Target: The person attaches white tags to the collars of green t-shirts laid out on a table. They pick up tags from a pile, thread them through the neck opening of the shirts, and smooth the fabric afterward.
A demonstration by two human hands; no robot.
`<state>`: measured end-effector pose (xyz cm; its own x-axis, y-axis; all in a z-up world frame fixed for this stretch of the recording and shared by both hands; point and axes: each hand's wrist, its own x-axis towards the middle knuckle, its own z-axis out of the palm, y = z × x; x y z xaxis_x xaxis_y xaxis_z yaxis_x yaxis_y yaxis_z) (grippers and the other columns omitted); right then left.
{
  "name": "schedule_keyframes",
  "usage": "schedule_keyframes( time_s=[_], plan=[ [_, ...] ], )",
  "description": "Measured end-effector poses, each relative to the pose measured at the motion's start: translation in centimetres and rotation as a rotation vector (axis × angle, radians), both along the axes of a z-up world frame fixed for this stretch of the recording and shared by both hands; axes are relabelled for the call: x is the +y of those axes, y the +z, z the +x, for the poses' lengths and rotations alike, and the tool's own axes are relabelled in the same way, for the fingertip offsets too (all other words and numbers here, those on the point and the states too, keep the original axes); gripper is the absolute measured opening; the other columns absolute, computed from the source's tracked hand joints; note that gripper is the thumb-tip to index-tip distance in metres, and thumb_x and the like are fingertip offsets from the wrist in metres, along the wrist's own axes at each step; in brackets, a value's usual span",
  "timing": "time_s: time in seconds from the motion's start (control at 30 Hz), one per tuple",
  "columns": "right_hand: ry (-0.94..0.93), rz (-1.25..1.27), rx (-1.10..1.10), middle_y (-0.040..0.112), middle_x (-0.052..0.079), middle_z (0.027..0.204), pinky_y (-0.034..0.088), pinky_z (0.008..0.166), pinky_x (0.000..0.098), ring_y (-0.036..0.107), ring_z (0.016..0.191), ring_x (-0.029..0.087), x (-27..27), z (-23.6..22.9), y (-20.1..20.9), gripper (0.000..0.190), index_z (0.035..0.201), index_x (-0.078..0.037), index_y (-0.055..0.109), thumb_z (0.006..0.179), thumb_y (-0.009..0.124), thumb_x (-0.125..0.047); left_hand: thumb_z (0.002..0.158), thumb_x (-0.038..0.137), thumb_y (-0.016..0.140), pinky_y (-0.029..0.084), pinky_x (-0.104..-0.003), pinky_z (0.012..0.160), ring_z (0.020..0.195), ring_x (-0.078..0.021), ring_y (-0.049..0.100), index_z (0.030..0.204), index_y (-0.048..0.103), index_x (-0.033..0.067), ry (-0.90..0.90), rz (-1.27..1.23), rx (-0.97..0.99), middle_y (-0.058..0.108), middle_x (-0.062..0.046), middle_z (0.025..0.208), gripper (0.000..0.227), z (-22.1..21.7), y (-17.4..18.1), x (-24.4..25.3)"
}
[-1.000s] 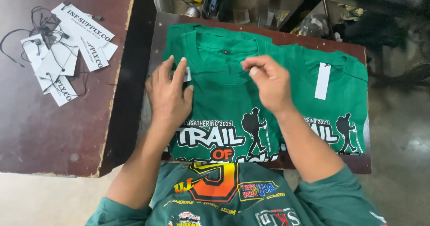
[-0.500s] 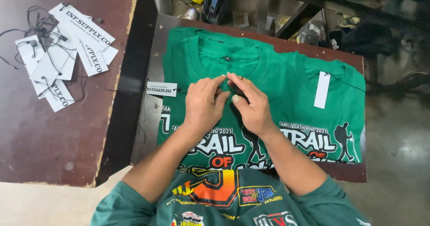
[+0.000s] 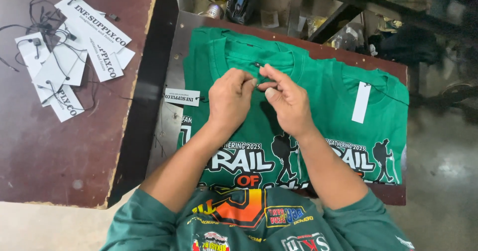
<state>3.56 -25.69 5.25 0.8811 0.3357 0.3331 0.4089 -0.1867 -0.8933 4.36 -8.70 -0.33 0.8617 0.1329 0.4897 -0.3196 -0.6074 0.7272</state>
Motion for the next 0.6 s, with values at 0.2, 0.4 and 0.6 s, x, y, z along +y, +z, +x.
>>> schedule_keyframes(
  time_s=[0.2,0.4,0.6],
  plan=[
    [-0.088,0.187,0.223,0.071,0.021,0.124,0.063,0.085,0.0302,0.073,0.11,0.023,-0.3,2.4,-1.3,0.034,0.134,0.004,0.061,0.1,0.061,0.004,0.094,0.019,0.071,0.053,-0.038,0.073,0.081,-0.0247,0.07,0.095,0.068,0.0181,-0.064,-0.086,0.234,0.064,0.0,0.079,0.003,0.0,3.2,1.4],
    [-0.091,0.182,0.054,0.07,0.018,0.127,0.06,0.092,0.0314,0.069,0.113,0.021,0.7,1.9,-0.2,0.035,0.135,0.003,0.063,0.1,0.062,0.004,0.075,0.021,0.087,0.055,-0.038,0.07,0.081,-0.0225,0.069,0.101,0.068,0.0143,0.02,-0.015,0.03,0.063,0.0,0.083,0.033,0.5,3.3,0.0],
    [-0.268,-0.267,-0.263,0.073,0.005,0.091,0.055,0.057,0.0266,0.069,0.078,0.017,0.3,3.7,-0.6,0.015,0.102,-0.008,0.077,0.09,0.075,0.0,0.05,0.034,0.096,0.05,-0.041,0.065,0.078,-0.0284,0.059,0.076,0.061,0.0125,0.036,0.301,-0.22,0.049,-0.004,0.081,0.048,0.6,0.8,-0.1]
  ],
)
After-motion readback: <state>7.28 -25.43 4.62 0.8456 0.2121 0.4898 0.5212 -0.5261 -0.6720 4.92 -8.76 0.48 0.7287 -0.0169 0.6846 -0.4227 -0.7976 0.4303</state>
